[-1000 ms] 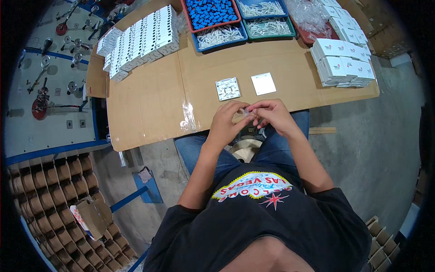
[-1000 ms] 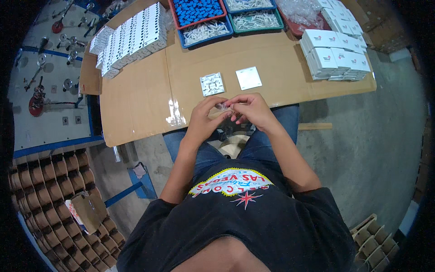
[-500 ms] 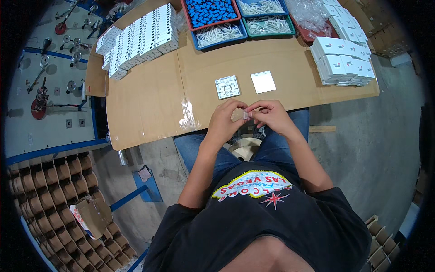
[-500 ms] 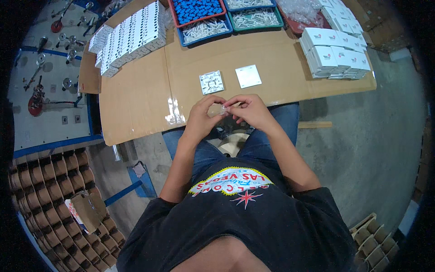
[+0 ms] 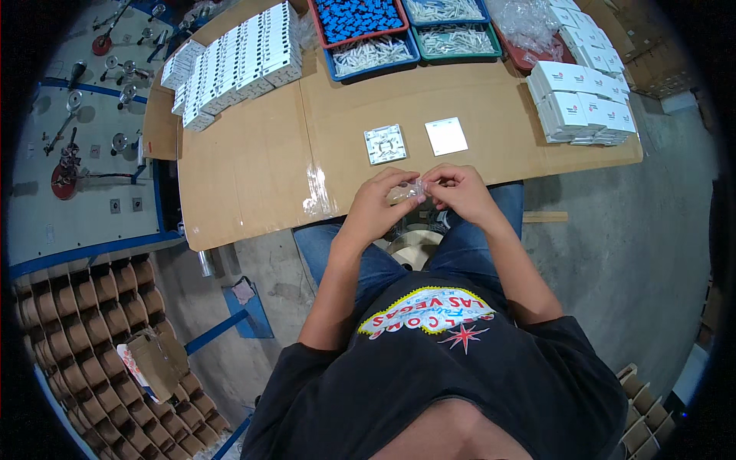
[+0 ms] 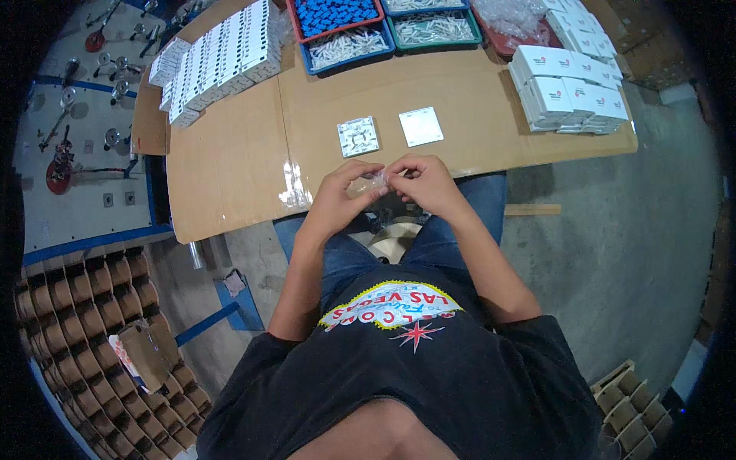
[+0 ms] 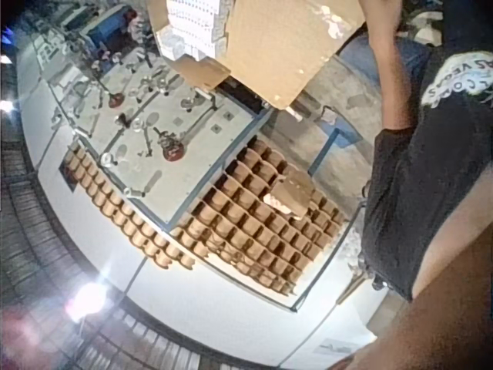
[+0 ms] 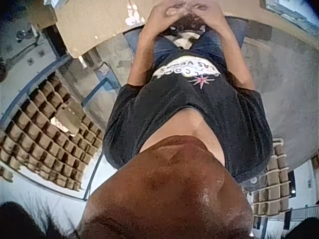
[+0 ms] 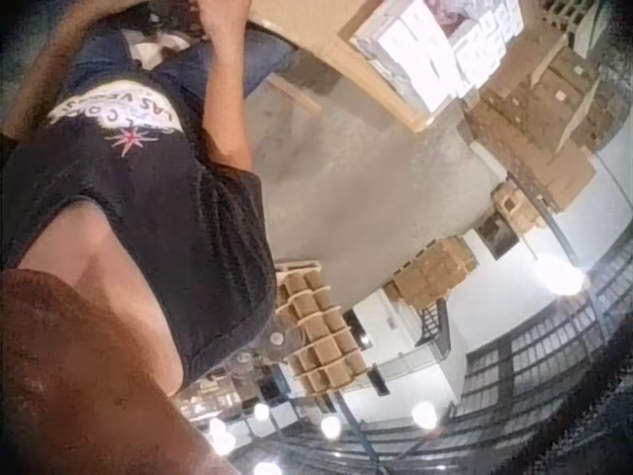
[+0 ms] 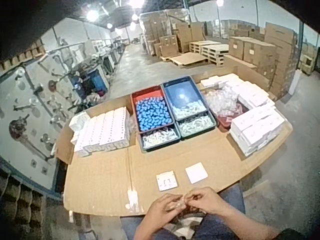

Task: Assemble component kits by placing plastic parts and fasteners into small bags and then into white boxes.

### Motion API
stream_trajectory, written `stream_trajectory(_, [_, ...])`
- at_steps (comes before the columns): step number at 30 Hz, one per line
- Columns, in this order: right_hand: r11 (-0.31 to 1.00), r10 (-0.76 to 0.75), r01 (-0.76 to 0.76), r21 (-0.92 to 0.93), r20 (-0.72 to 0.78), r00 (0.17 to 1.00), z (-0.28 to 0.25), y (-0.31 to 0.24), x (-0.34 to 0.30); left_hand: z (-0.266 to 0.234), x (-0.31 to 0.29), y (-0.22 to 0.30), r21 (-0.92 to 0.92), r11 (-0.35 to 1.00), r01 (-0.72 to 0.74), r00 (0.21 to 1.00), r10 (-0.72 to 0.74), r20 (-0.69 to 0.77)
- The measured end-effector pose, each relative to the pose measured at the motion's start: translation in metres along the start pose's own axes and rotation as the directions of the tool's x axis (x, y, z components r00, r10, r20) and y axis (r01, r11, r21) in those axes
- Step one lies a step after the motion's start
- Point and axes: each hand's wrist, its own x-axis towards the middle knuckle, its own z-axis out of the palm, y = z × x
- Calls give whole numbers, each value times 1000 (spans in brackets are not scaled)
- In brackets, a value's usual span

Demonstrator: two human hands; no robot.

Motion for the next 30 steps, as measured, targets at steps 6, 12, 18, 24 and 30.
stream_trajectory(6, [997, -57, 60, -43, 48, 997, 3, 1, -1, 0, 1, -3, 49, 999, -3, 999, 1, 45])
stream_trajectory(12, [993, 75, -75, 93, -1, 997, 7, -8, -3, 7, 1, -14, 141, 983, -117, 991, 125, -49])
stream_trajectory(18, [976, 178, -183, 115, 52, 983, -2, -3, 2, 16, 0, -15, 190, 974, -122, 985, 142, -96])
stream_trajectory(24, [979, 198, -197, 43, -7, 980, 6, -13, 0, 20, 0, -21, 281, 946, -163, 966, 211, -150])
stream_trajectory(30, [981, 166, -169, -92, -45, 985, 5, -6, 2, 22, 0, -28, 307, 938, -159, 968, 209, -137])
